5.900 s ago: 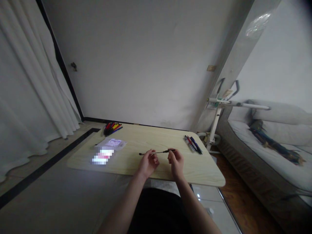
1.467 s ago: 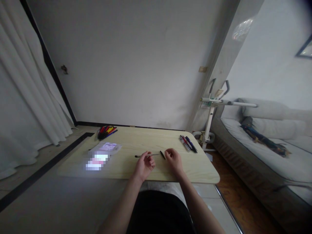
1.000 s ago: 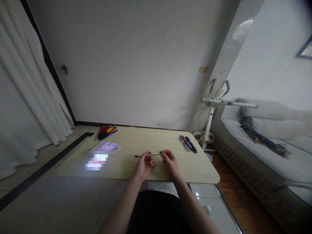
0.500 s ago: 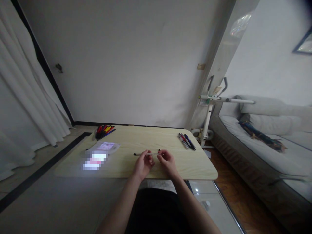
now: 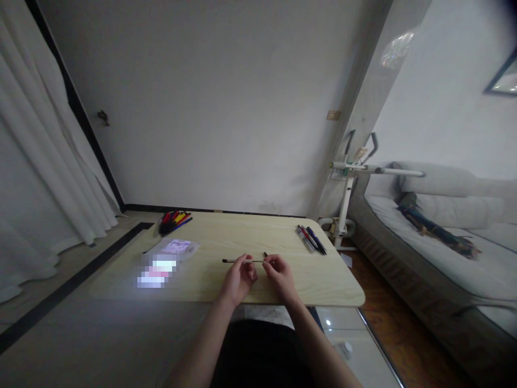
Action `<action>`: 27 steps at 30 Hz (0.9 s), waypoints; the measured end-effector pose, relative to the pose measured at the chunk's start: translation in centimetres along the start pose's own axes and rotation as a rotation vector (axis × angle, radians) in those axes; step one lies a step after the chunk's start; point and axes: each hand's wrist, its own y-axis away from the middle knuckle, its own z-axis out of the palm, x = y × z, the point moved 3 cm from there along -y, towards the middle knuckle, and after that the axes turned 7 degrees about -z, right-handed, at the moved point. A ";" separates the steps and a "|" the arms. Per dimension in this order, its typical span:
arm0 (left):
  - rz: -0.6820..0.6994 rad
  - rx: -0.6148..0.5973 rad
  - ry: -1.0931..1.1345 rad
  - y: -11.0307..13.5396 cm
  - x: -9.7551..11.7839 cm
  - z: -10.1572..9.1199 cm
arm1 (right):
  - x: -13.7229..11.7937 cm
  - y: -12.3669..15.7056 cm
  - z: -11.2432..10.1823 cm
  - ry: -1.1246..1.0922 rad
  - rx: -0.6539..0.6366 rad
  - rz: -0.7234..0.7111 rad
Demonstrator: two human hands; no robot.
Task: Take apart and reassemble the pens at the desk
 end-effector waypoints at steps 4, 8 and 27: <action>-0.004 0.014 0.003 0.0 -0.1 0.0 | 0.1 0.0 0.0 -0.002 0.018 0.002; 0.004 0.026 -0.003 0.0 -0.1 0.0 | 0.1 0.0 -0.1 0.008 0.027 0.002; 0.027 0.046 -0.034 0.1 0.0 0.4 | 0.1 0.2 -0.1 -0.041 0.044 0.054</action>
